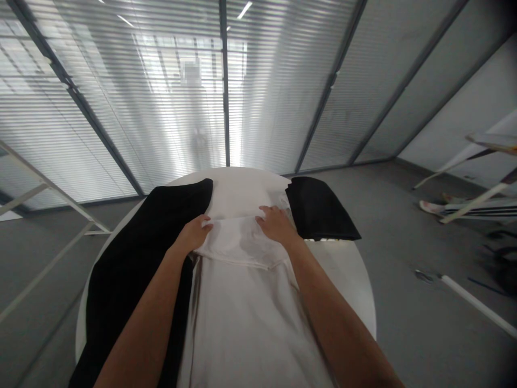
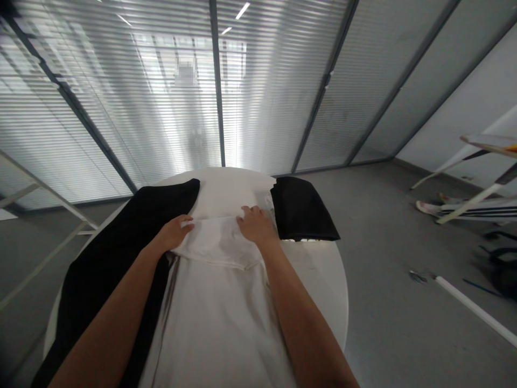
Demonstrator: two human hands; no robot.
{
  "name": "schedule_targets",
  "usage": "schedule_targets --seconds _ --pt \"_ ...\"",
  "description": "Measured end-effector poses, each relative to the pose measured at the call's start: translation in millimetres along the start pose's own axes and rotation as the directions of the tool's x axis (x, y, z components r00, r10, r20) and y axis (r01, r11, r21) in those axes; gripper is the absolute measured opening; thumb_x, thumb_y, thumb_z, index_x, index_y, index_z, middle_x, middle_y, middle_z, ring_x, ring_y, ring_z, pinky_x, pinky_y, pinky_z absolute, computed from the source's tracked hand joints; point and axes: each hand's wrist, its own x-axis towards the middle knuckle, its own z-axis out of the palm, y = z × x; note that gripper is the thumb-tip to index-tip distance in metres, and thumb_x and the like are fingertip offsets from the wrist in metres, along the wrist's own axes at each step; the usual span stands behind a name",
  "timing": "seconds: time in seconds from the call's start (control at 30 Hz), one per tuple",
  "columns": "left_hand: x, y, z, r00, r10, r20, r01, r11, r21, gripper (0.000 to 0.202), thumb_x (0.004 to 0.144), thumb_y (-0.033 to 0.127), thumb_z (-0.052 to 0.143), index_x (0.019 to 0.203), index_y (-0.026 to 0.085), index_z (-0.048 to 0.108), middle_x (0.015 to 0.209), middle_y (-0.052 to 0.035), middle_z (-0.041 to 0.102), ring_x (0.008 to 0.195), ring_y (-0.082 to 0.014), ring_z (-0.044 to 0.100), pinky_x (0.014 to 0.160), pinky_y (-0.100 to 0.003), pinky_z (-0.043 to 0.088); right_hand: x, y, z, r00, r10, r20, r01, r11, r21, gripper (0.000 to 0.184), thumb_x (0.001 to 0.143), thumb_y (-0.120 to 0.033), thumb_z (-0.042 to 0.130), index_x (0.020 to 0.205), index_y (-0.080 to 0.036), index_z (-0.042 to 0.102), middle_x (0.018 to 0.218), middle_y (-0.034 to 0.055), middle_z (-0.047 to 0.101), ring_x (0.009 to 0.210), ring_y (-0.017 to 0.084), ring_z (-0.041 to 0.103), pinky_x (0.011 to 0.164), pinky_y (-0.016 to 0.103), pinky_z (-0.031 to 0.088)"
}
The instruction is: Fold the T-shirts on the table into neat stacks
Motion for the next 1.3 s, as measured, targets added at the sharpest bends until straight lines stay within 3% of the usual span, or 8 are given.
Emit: schedule_targets --seconds 0.13,0.3,0.43,0.53,0.7,0.97,1.13,1.3 --pt "2.3 0.2 0.2 0.998 0.032 -0.05 -0.031 0.999 0.024 0.022 0.075 0.034 0.068 0.093 0.021 0.069 0.097 -0.0113 0.069 0.097 -0.0295 0.064 0.092 -0.038 0.042 -9.7 -18.3 16.6 0.99 -0.107 0.091 0.109 0.994 -0.016 0.058 0.098 -0.053 0.029 0.149 -0.027 0.034 0.154 0.0124 0.033 0.142 0.032 0.024 0.111 0.054 0.022" --pt "-10.2 19.0 -0.7 0.999 -0.03 -0.028 0.039 0.912 0.408 0.042 0.085 0.041 0.054 0.118 0.017 0.063 0.117 -0.0205 0.058 0.11 -0.0368 0.056 0.091 -0.047 0.042 -11.5 -15.9 35.2 0.964 -0.116 0.239 0.131 0.99 -0.047 0.065 0.097 -0.06 0.018 0.154 -0.028 0.019 0.161 0.0097 0.017 0.147 0.032 0.01 0.114 0.057 0.007" --pt "-26.9 46.1 16.4 0.987 0.162 -0.001 -0.13 0.796 0.591 0.045 0.088 0.031 0.047 0.131 0.019 0.056 0.132 -0.0216 0.051 0.129 -0.0391 0.041 0.102 -0.055 0.033 -10.1 -12.8 40.2 0.967 -0.111 0.23 0.128 0.99 -0.06 0.067 0.096 -0.062 0.015 0.154 -0.029 0.018 0.161 0.0097 0.016 0.147 0.032 0.008 0.114 0.058 0.007" --pt "-35.4 55.2 36.2 0.952 0.299 0.06 -0.279 0.77 0.573 0.051 0.093 0.038 0.042 0.14 0.021 0.049 0.142 -0.0194 0.047 0.138 -0.0374 0.031 0.111 -0.058 0.018 -9.2 -11.0 40.2 0.972 -0.117 0.203 0.131 0.99 -0.057 0.066 0.096 -0.062 0.017 0.154 -0.029 0.02 0.16 0.0094 0.019 0.147 0.032 0.01 0.114 0.059 0.008" --pt "-34.2 40.8 45.9 0.949 0.265 0.172 -0.316 0.784 0.534 0.058 0.093 0.048 0.04 0.147 0.026 0.04 0.15 -0.0152 0.04 0.139 -0.0368 0.032 0.111 -0.059 0.017 -7.2 -1.6 39.2 0.993 -0.044 0.11 0.053 0.995 -0.085 0.063 0.099 -0.055 0.02 0.153 -0.024 0.026 0.158 0.0103 0.026 0.146 0.035 0.014 0.113 0.062 0.011" --pt "-24.2 33.4 25.1 0.987 0.154 0.055 -0.16 0.842 0.515 0.052 0.091 0.047 0.042 0.135 0.021 0.053 0.132 -0.0198 0.056 0.124 -0.0385 0.046 0.104 -0.057 0.03 0.3 15.8 31.2 0.988 -0.041 0.146 0.049 0.998 -0.051 0.058 0.097 -0.056 0.029 0.146 -0.026 0.039 0.156 0.0084 0.032 0.143 0.031 0.025 0.112 0.055 0.02" --pt "-17.0 33.4 8.7 0.997 0.066 0.05 -0.083 0.82 0.567 0.052 0.087 0.037 0.046 0.132 0.014 0.055 0.118 -0.0219 0.059 0.112 -0.0375 0.055 0.096 -0.05 0.04 5.5 24.1 11.3 0.986 -0.059 0.159 0.067 0.997 -0.043 0.038 0.093 -0.037 0.044 0.126 -0.023 0.058 0.132 0.0102 0.056 0.122 0.024 0.051 0.104 0.037 0.035" --pt "-7.9 21.7 -5.8 0.997 0.055 0.051 -0.07 0.927 0.37 0.048 0.072 0.028 0.06 0.118 0.015 0.065 0.113 -0.0165 0.061 0.105 -0.0314 0.061 0.096 -0.04 0.043 4.1 29.9 -2.2 0.986 -0.062 0.156 0.054 0.997 0.056 0.051 0.074 -0.02 0.06 0.125 -0.019 0.057 0.123 0.0113 0.057 0.114 0.023 0.055 0.098 0.028 0.039"
